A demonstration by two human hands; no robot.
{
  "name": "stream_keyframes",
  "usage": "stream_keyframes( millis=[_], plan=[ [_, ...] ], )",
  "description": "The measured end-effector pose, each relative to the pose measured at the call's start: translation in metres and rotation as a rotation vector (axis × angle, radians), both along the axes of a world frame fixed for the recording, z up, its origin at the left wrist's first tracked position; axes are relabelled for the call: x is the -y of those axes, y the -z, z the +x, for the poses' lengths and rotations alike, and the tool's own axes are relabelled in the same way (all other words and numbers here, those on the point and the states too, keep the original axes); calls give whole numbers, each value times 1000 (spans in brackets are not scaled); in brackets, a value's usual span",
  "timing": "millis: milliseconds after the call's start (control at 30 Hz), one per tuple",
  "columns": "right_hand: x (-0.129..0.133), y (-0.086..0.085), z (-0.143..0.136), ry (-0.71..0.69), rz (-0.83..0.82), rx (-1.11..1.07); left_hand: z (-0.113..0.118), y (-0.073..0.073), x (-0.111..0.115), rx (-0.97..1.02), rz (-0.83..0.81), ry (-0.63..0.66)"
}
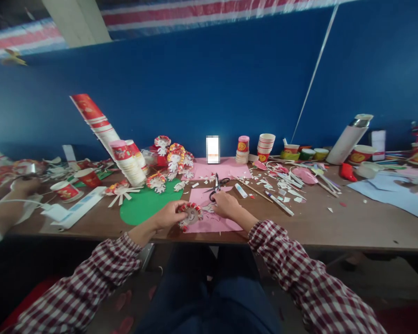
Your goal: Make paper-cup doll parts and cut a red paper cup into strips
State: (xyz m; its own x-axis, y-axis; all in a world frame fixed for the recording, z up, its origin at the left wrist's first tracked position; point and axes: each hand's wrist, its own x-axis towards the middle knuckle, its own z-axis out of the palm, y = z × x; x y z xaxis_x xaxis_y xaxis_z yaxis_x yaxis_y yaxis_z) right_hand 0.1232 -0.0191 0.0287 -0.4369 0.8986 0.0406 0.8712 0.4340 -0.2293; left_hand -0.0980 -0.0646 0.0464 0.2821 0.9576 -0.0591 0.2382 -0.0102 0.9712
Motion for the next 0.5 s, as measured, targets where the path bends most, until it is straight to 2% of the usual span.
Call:
stream_keyframes(
  millis=[233, 500],
  plan=[
    [-1, 4, 2, 16, -5, -45, 1, 0, 4, -101, 34, 82],
    [2, 5, 1, -9, 30, -98, 4, -7, 9, -247, 183, 122]
  ],
)
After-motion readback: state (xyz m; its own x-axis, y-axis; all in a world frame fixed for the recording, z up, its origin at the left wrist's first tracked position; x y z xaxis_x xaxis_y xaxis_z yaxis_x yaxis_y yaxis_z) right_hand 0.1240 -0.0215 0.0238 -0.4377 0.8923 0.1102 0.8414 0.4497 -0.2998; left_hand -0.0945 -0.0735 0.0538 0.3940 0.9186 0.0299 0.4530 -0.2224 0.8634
